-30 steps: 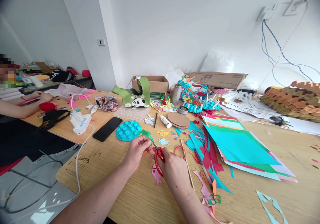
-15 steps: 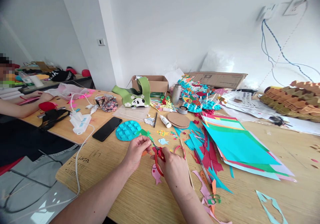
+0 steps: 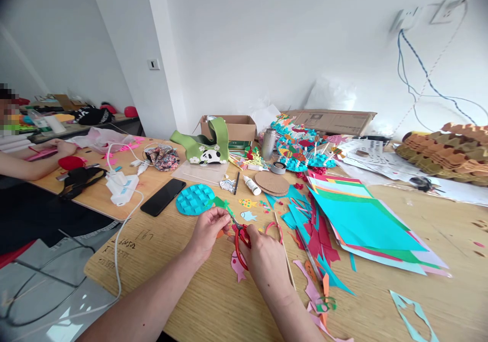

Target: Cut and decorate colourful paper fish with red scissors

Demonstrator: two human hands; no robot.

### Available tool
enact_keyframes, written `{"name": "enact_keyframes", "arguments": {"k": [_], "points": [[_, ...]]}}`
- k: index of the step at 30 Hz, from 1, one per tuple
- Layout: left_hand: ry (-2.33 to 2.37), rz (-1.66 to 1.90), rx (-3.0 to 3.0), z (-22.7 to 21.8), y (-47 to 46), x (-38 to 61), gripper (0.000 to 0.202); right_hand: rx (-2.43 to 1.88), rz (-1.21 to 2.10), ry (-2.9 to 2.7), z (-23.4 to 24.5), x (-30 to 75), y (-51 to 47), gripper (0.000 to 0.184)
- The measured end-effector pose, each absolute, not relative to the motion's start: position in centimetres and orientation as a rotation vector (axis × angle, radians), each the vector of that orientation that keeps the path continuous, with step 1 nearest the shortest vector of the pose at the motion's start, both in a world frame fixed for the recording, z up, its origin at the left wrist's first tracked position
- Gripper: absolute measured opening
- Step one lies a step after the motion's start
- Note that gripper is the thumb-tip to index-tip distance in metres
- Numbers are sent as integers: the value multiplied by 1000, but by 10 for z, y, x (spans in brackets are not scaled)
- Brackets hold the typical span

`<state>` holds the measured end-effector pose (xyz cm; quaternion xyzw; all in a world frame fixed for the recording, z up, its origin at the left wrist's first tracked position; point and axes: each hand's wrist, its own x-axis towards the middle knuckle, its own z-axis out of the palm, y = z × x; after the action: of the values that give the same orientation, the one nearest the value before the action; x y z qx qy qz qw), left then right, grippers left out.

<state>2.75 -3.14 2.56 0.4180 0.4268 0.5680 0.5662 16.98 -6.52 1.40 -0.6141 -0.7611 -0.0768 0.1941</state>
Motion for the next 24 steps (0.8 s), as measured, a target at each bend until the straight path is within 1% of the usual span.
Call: {"name": "enact_keyframes", "arguments": {"k": [12,15,24], "points": [[1012,1320,1002,26,-31,27,15,-1766,-160,-2111,11,171,-63,36],[1007,1320,1000,26,-31,27,15,-1772,-173,-2117,12,171,-64,37],[1012,1319,1007,26,-32,27,16,-1769,-258,-2121,13,172,-63,30]]}}
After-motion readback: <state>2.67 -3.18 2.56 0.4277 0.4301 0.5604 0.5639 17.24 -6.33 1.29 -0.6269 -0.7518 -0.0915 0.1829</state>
